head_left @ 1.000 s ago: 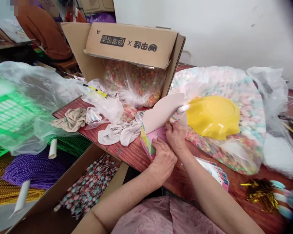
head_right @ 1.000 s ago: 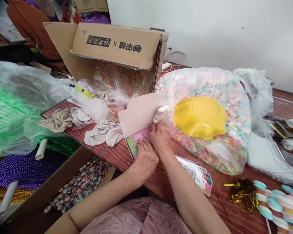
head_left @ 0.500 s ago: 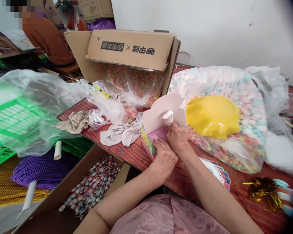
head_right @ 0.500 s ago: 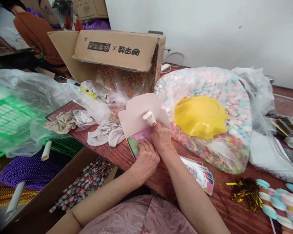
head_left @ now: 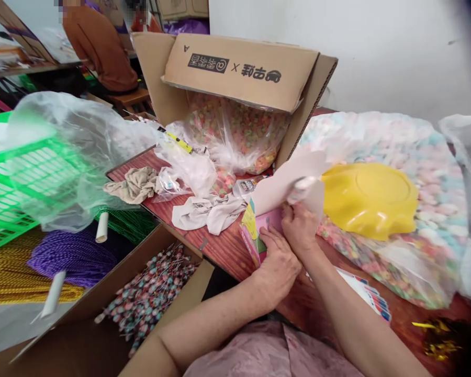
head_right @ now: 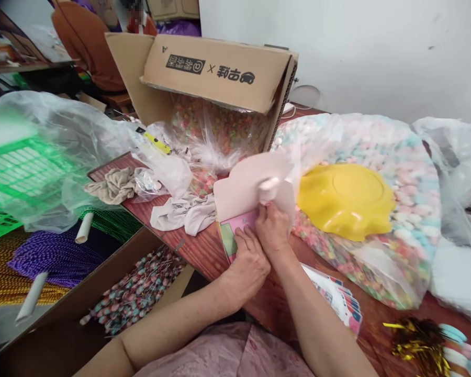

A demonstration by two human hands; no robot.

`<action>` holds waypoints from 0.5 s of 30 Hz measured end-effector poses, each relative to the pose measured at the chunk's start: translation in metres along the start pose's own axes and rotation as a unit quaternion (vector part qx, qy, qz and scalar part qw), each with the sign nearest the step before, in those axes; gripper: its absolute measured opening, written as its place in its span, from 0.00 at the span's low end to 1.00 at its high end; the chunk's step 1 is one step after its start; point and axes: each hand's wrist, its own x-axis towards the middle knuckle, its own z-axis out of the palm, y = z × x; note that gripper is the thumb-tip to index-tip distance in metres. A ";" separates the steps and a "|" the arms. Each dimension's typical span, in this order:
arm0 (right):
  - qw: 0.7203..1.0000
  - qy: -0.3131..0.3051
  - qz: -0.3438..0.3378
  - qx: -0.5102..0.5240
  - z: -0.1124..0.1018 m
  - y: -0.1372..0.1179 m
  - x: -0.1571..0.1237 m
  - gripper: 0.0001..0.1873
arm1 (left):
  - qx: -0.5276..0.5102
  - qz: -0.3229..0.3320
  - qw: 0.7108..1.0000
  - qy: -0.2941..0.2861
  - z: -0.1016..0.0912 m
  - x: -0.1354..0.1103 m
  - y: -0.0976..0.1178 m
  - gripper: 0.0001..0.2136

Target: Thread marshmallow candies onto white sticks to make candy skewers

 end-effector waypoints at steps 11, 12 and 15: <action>0.904 0.118 0.152 0.381 -0.097 0.012 -0.076 0.15 | -0.061 0.045 0.997 0.022 -0.005 -0.026 -0.026 0.24; 0.900 0.127 0.166 0.382 -0.105 0.014 -0.083 0.15 | -0.073 0.051 0.996 0.023 -0.004 -0.029 -0.028 0.24; 0.891 0.111 0.190 0.397 -0.116 0.024 -0.107 0.14 | -0.103 0.056 0.993 0.020 0.001 -0.034 -0.031 0.24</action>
